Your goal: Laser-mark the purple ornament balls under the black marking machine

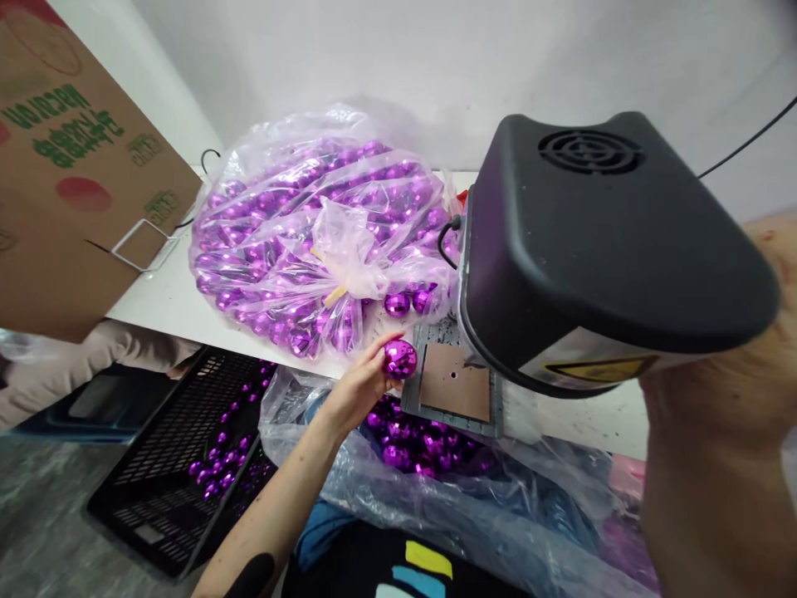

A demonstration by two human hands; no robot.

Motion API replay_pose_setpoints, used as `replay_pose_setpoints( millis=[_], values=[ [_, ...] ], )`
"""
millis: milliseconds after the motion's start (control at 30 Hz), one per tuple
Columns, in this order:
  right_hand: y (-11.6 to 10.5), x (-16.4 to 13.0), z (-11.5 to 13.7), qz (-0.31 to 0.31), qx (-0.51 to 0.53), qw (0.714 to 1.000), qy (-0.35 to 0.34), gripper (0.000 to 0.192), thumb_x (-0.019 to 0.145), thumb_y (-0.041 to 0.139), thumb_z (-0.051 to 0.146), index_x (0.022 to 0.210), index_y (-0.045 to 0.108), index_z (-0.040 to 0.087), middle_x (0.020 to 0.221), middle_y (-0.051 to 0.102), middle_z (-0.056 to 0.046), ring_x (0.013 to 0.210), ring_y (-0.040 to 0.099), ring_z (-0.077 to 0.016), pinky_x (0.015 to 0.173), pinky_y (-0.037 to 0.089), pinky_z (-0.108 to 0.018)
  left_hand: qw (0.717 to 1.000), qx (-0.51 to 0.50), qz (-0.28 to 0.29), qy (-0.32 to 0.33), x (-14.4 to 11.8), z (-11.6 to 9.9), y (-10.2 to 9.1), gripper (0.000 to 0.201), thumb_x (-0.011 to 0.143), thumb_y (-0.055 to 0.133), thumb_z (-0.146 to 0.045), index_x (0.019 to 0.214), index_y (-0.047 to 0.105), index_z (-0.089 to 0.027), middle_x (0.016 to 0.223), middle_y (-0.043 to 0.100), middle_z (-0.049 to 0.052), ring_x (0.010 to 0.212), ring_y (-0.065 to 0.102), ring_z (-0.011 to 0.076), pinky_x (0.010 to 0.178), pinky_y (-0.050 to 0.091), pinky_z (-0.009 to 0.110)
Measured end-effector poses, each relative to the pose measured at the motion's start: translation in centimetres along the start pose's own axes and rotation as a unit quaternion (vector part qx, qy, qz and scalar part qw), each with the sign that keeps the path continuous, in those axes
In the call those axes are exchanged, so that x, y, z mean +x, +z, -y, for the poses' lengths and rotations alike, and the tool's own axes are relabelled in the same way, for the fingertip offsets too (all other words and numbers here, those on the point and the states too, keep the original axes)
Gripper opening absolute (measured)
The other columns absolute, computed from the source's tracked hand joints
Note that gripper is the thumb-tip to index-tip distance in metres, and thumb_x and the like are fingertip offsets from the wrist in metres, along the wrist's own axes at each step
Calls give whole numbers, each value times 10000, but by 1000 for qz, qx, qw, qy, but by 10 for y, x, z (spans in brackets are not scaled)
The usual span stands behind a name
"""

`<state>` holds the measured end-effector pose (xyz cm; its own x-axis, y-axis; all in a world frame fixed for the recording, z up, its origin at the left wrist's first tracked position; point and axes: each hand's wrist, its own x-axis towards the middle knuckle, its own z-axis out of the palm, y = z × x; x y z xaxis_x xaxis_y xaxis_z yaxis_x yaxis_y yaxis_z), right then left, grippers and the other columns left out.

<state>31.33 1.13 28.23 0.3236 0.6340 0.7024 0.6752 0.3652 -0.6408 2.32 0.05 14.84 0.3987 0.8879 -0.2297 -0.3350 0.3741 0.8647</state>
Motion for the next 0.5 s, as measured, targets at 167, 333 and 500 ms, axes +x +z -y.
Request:
replay_pose_setpoints(
  millis=[167, 333, 500],
  values=[
    [3, 3, 12, -9, 81, 996, 36, 316, 913, 601, 384, 787, 571, 95, 652, 424, 17, 640, 408, 11, 598, 302, -153, 994, 99, -21, -28, 11, 14, 12, 542, 877, 671, -556, 1279, 561, -210, 1013, 661, 46, 765, 643, 144, 613, 474, 229],
    [5, 2, 11, -27, 91, 995, 40, 342, 899, 626, 410, 797, 589, 86, 700, 407, 6, 709, 384, 9, 623, 295, -150, 976, 219, -6, 15, 16, 16, 22, 473, 846, 716, -492, 1203, 612, -200, 1049, 651, 33, 923, 598, 175, 707, 471, 242],
    [5, 3, 9, -28, 78, 996, 42, 492, 872, 614, 565, 789, 583, 82, 705, 380, 0, 704, 351, 10, 612, 270, -155, 976, 214, 11, 21, 21, 24, 23, 479, 834, 733, -463, 1219, 612, -204, 1114, 666, 45, 1056, 603, 220, 911, 480, 318]
  ],
)
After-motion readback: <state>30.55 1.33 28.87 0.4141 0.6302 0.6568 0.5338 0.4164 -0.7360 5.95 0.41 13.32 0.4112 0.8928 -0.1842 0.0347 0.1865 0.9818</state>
